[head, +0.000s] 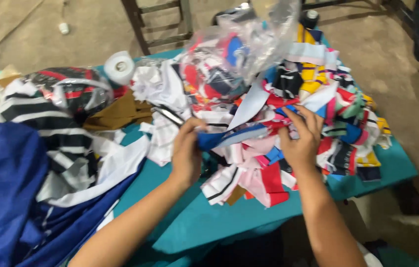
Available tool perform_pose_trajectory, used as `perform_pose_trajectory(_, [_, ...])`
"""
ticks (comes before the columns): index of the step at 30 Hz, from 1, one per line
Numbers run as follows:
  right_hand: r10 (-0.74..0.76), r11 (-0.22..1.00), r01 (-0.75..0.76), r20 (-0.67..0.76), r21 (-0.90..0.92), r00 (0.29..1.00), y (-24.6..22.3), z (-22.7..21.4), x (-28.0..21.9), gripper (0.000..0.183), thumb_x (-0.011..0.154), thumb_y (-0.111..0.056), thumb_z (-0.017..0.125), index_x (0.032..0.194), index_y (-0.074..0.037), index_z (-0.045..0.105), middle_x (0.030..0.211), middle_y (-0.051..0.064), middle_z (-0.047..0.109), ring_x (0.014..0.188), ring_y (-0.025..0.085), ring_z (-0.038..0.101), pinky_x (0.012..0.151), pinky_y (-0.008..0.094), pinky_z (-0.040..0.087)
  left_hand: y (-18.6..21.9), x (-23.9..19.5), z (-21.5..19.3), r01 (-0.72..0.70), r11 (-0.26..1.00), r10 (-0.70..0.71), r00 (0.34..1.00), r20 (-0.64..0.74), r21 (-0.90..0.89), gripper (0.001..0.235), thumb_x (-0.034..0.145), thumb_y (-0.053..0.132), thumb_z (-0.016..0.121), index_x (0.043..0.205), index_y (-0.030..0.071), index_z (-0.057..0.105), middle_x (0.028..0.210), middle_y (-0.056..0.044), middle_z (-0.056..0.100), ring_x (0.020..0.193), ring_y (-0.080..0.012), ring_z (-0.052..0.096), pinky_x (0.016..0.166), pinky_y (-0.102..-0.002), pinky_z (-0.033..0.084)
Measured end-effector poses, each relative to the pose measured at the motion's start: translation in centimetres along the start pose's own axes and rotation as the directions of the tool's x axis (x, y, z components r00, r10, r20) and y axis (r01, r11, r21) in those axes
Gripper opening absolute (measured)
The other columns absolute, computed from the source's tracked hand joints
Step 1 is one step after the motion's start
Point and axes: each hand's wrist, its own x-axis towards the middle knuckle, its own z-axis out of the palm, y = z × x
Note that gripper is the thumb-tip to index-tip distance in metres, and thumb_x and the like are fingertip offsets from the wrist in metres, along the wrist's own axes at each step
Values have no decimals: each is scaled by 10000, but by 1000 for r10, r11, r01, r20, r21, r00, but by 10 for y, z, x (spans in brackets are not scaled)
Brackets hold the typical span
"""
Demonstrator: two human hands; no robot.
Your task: Sorting through a pile of fabric scraps and using scissors to trim or cut them into specific sizes.
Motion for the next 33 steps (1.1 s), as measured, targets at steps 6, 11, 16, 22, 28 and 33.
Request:
perform_pose_trajectory(6, [-173, 974, 190, 140, -126, 975, 27, 16, -9, 481, 762, -94, 813, 1240, -144, 799, 1225, 138, 673, 1107, 365, 595, 982, 481, 473, 65, -13, -90, -252, 957, 155, 861, -484, -143, 162, 970, 233, 508, 909, 113, 598, 844, -21, 459, 755, -133, 488, 713, -260, 457])
perform_pose_trajectory(11, [-128, 943, 224, 351, -248, 928, 3, -3, 6, 513, 833, -134, 831, 1339, -110, 758, 1251, 206, 681, 1161, 414, 605, 995, 511, 499, 178, -28, -124, -342, 913, 407, 707, -578, 223, 80, 910, 160, 534, 943, 131, 602, 946, -4, 525, 884, -132, 516, 844, -256, 441])
perform_pose_trajectory(16, [346, 812, 90, 599, -577, 722, -97, -23, 32, 701, 904, -387, 597, 1530, -81, 518, 1413, 245, 605, 1226, 472, 584, 914, 612, 489, 199, -52, -110, 4, 779, 64, 994, -86, 627, 306, 1014, 430, 516, 1057, 190, 702, 889, 44, 691, 577, -71, 521, 543, -249, 431])
perform_pose_trajectory(22, [-348, 562, -504, 741, 656, 574, -216, 4, 21, 758, 888, -177, 696, 1536, 6, 349, 1624, 179, 382, 1548, 299, 343, 1256, 417, 330, 163, -55, -77, 33, 863, -320, 808, 495, 505, 206, 1081, 142, 481, 1185, 132, 659, 842, -28, 687, 620, -102, 718, 583, -214, 529])
perform_pose_trajectory(28, [-107, 288, -739, 788, 608, 607, -197, 30, -6, 77, 894, -82, 743, 911, -9, 723, 690, 127, 766, 665, 165, 746, 570, 271, 597, 139, -22, -83, -204, 777, -57, 920, 389, 595, 207, 958, 238, 711, 1159, 192, 716, 654, -1, 710, 528, -134, 649, 545, -254, 537])
perform_pose_trajectory(33, [417, 230, -896, 794, 379, 443, -78, 29, -42, 377, 840, -144, 752, 1188, -109, 610, 665, 53, 604, 407, 106, 509, 255, 223, 379, 132, -2, -113, 92, 887, -312, 842, 441, 452, 81, 890, 107, 772, 946, 52, 752, 561, -60, 687, 468, -55, 485, 423, -177, 405])
